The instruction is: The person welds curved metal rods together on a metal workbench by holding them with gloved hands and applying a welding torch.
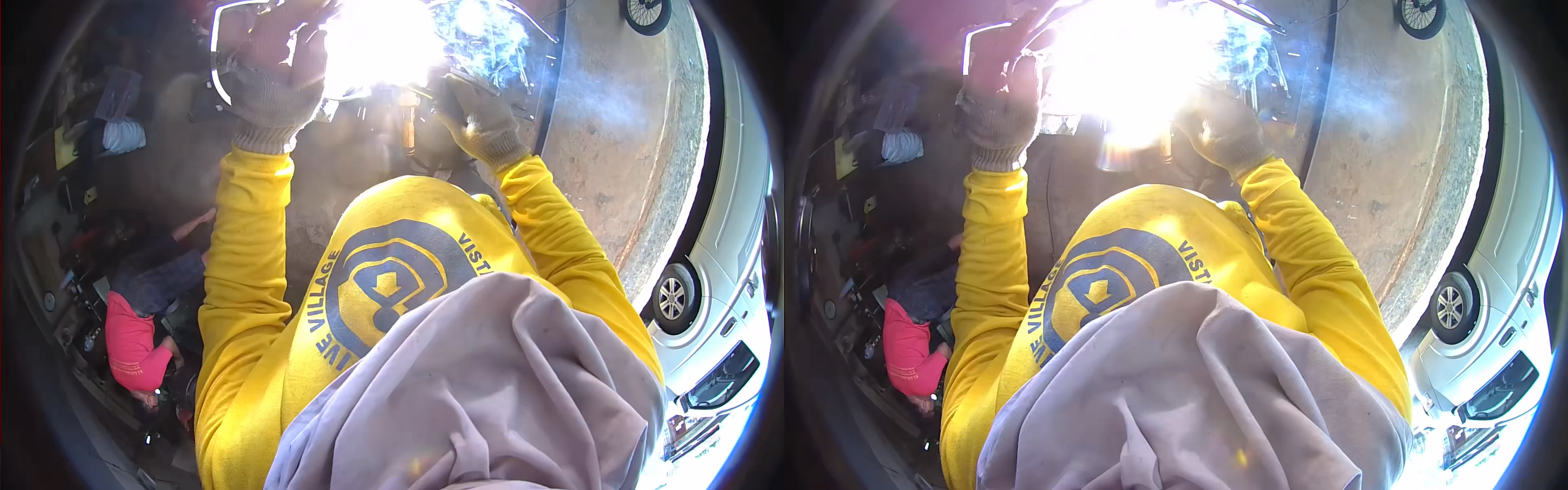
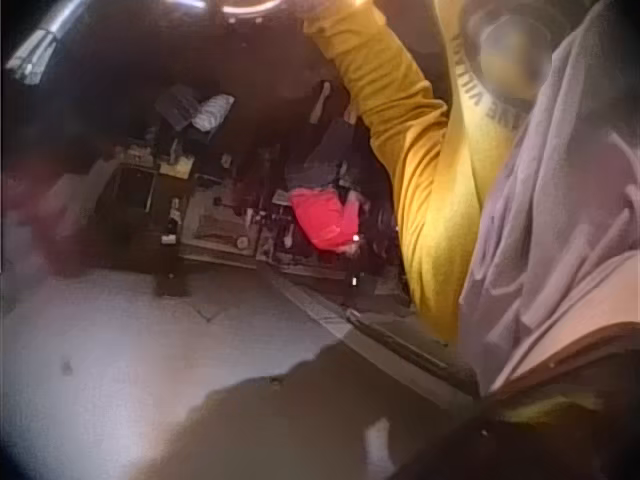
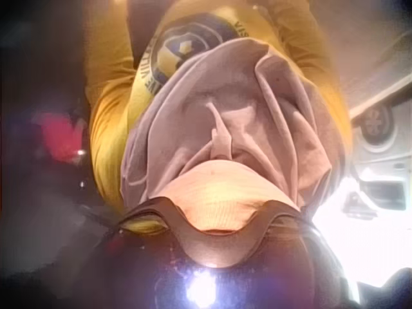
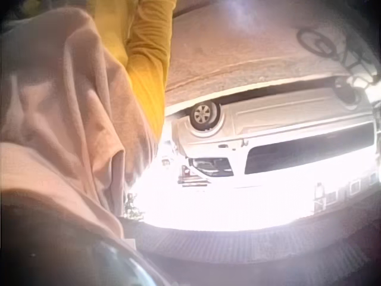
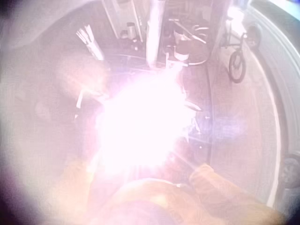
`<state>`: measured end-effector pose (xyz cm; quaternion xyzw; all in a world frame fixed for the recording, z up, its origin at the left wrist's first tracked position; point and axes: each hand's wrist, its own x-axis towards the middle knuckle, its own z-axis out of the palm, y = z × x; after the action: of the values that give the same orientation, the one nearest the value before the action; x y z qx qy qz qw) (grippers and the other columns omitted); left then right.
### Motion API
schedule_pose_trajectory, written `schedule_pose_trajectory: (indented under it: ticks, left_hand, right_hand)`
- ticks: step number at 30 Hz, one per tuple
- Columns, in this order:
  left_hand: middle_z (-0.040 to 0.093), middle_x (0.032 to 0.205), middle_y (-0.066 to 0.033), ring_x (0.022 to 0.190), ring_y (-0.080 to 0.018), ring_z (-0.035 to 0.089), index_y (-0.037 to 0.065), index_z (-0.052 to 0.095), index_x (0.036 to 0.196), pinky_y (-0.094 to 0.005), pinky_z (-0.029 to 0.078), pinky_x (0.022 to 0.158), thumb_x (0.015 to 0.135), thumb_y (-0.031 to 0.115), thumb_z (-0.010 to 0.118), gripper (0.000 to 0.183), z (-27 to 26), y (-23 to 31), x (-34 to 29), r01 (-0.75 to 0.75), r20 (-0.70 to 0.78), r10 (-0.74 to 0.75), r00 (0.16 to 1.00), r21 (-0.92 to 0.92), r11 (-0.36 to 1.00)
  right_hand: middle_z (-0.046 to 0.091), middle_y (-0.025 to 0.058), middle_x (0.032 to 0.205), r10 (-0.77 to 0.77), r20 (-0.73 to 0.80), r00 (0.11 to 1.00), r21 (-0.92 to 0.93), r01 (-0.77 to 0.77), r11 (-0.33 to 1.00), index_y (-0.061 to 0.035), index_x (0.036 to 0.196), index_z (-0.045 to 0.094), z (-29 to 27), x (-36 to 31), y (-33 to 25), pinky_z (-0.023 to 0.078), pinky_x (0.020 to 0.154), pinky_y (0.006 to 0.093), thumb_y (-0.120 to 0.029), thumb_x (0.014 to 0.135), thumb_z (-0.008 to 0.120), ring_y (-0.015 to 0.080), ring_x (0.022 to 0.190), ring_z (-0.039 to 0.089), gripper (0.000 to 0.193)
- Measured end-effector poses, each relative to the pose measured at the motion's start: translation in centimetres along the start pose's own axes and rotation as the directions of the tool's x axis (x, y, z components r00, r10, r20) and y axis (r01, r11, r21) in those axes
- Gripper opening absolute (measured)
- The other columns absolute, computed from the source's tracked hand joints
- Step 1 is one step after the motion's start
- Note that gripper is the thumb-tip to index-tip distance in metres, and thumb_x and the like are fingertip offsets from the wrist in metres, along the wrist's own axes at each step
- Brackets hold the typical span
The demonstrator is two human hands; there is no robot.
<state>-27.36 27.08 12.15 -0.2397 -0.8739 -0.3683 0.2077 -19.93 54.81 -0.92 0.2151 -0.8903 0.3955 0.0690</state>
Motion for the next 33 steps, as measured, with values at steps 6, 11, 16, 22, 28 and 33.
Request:
schedule_pose_trajectory:
  ticks: [6, 11, 16, 22, 28, 33]
  left_hand:
    - [0.072, 0.108, -0.0114, 0.097, -0.0244, 0.069, 0.002, 0.065, 0.121, -0.0358, 0.053, 0.087, 0.094, 0.017, 0.067, 0.031, -0.2, 0.7, 1.4, -0.135, 0.033, 0.133, 0.991, 0.059, 0.989]
    - [0.073, 0.106, -0.0105, 0.097, -0.0226, 0.068, 0.003, 0.066, 0.119, -0.0368, 0.052, 0.089, 0.095, 0.017, 0.066, 0.028, 0.9, 1.5, 1.3, 0.190, 0.049, -0.189, 0.981, -0.446, 0.874]
    - [0.073, 0.104, -0.0115, 0.097, -0.0235, 0.068, 0.004, 0.065, 0.122, -0.0387, 0.052, 0.089, 0.096, 0.018, 0.066, 0.030, -0.6, 0.6, 2.7, -0.177, 0.033, 0.174, 0.984, 0.224, 0.958]
    - [0.072, 0.101, -0.0107, 0.094, -0.0224, 0.070, 0.004, 0.064, 0.121, -0.0357, 0.054, 0.085, 0.098, 0.018, 0.063, 0.027, -0.3, 1.3, 2.8, -0.086, 0.004, 0.086, 0.996, 0.158, 0.984]
    - [0.073, 0.101, -0.0106, 0.092, -0.0182, 0.072, 0.001, 0.062, 0.122, -0.0302, 0.057, 0.083, 0.100, 0.016, 0.061, 0.027, -1.2, 0.9, 3.0, 0.153, 0.072, -0.150, 0.986, -0.025, 0.988]
    - [0.073, 0.103, -0.0097, 0.093, -0.0162, 0.072, 0.001, 0.061, 0.123, -0.0295, 0.056, 0.084, 0.099, 0.016, 0.062, 0.028, -1.2, -0.6, 2.9, 0.304, 0.073, -0.297, 0.952, -0.321, 0.897]
  right_hand:
    - [0.064, 0.0166, 0.116, 0.116, 0.027, 0.993, 0.378, -0.118, 0.918, 0.0006, 0.135, 0.049, -0.6, -0.8, -0.3, 0.050, 0.090, 0.0363, -0.023, 0.094, 0.068, 0.0265, 0.102, 0.064, 0.051]
    - [0.064, 0.0155, 0.110, 0.482, 0.368, 0.795, 0.221, -0.579, 0.785, 0.0008, 0.135, 0.048, -1.8, -1.4, -0.8, 0.051, 0.086, 0.0357, -0.025, 0.083, 0.081, 0.0218, 0.099, 0.062, 0.067]
    - [0.065, 0.0163, 0.108, 0.523, 0.274, 0.807, 0.219, -0.581, 0.784, -0.0001, 0.132, 0.051, -1.6, -2.9, -0.8, 0.052, 0.085, 0.0362, -0.024, 0.078, 0.083, 0.0234, 0.096, 0.064, 0.067]
    - [0.068, 0.0138, 0.101, 0.496, 0.256, 0.830, 0.191, -0.546, 0.815, -0.0031, 0.127, 0.056, -4.0, -2.1, -2.3, 0.053, 0.083, 0.0359, -0.021, 0.082, 0.078, 0.0243, 0.088, 0.065, 0.053]
    - [0.065, 0.0092, 0.095, 0.546, 0.404, 0.734, 0.491, -0.677, 0.548, -0.0031, 0.123, 0.057, -4.4, -2.9, -0.5, 0.055, 0.074, 0.0326, -0.015, 0.087, 0.073, 0.0182, 0.083, 0.065, 0.041]
    - [0.064, 0.0079, 0.094, 0.500, 0.488, 0.716, 0.499, -0.698, 0.513, -0.0010, 0.121, 0.058, -5.3, -1.8, -0.2, 0.053, 0.076, 0.0344, -0.020, 0.081, 0.075, 0.0197, 0.083, 0.064, 0.048]
